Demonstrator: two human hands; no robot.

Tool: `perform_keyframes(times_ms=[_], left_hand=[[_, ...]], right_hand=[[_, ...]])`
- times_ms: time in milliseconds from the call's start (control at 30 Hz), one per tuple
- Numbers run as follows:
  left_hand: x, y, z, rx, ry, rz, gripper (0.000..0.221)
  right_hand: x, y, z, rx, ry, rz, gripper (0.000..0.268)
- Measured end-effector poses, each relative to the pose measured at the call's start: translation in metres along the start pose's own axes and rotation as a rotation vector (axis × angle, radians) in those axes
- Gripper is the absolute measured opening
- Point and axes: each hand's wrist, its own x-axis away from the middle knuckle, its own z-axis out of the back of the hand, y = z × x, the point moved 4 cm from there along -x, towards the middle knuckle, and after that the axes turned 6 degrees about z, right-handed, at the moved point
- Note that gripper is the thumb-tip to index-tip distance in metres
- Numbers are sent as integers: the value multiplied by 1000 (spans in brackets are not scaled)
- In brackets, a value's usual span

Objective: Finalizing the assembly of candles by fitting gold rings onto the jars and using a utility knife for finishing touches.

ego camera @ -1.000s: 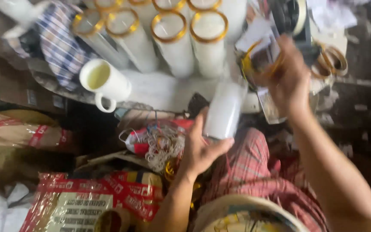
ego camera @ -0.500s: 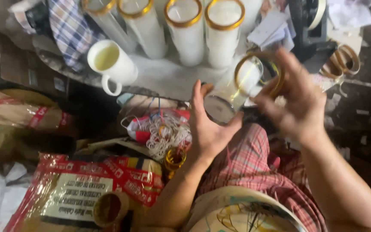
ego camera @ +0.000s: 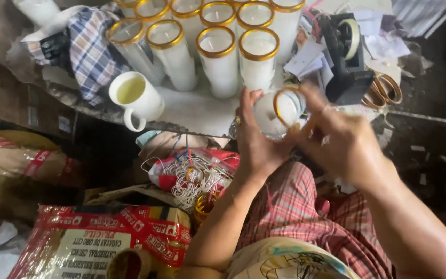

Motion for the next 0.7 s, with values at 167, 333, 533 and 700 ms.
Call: perform_keyframes(times_ms=[167,333,533,700], left_hand=[[6,-3,-3,9,88,-165,102],[1,-1,-7,131,39,-119,92],[12,-28,-23,387,23,-71,97],[16,-38,-37,544,34,6,123]], right_hand=[[-3,15,20,159,229,-22,78],[-33,-5,1,105,26,96,71],[-12,-15,6,69,185,-27,66],[30,4,-28,200,112,-26,66]])
